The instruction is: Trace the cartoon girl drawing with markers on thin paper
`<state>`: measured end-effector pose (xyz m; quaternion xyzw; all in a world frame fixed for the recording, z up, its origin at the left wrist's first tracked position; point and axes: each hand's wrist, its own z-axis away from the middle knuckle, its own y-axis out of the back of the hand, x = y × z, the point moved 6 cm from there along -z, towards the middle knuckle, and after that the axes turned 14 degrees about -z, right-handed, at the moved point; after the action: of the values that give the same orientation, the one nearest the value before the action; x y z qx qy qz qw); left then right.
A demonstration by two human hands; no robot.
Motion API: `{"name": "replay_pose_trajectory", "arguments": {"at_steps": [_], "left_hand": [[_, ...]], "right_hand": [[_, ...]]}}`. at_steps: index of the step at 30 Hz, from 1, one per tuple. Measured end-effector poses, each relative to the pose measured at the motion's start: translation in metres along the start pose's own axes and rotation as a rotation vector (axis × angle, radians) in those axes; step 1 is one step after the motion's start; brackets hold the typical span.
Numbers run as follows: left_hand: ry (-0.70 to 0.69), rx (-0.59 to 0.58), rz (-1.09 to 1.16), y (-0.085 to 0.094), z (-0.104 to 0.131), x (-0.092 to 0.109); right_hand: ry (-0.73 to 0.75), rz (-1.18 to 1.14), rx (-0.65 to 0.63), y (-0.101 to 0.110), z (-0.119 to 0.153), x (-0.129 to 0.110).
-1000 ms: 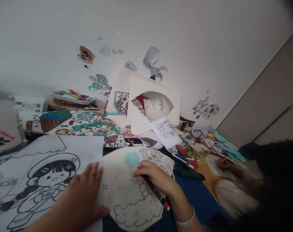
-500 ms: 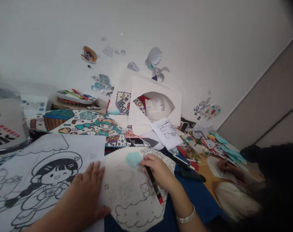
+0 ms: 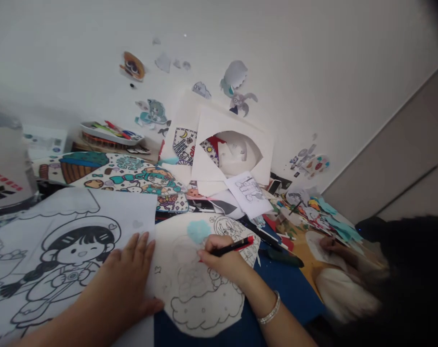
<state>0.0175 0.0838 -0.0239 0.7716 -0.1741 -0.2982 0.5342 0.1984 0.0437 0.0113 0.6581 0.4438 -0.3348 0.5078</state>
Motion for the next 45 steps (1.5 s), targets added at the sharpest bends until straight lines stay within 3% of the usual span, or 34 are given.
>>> {"name": "replay_pose_trajectory", "arguments": {"at_steps": [6, 12, 17, 21, 26, 36, 45], "left_hand": [[0.010, 0.118, -0.022, 0.001, 0.002, 0.001], [-0.003, 0.138, -0.039, -0.001, 0.002, 0.001], [0.000, 0.129, -0.098, 0.009, 0.005, 0.005], [-0.005, 0.051, -0.196, 0.012, 0.004, 0.007], [-0.012, 0.007, -0.153, 0.013, 0.003, 0.006], [-0.023, -0.050, -0.081, 0.011, 0.001, 0.006], [0.009, 0.011, -0.064, 0.018, 0.003, 0.005]], "right_hand": [[0.030, 0.061, -0.043, 0.000, -0.003, -0.001], [0.067, 0.133, -0.083, -0.002, -0.003, -0.002], [0.076, 0.130, -0.101, -0.001, -0.002, -0.003], [0.083, 0.130, -0.134, -0.003, -0.001, -0.004], [0.063, 0.094, -0.105, 0.000, 0.000, -0.003], [0.065, 0.109, -0.172, -0.002, 0.002, -0.003], [0.019, 0.036, -0.188, -0.004, 0.004, 0.000]]}}
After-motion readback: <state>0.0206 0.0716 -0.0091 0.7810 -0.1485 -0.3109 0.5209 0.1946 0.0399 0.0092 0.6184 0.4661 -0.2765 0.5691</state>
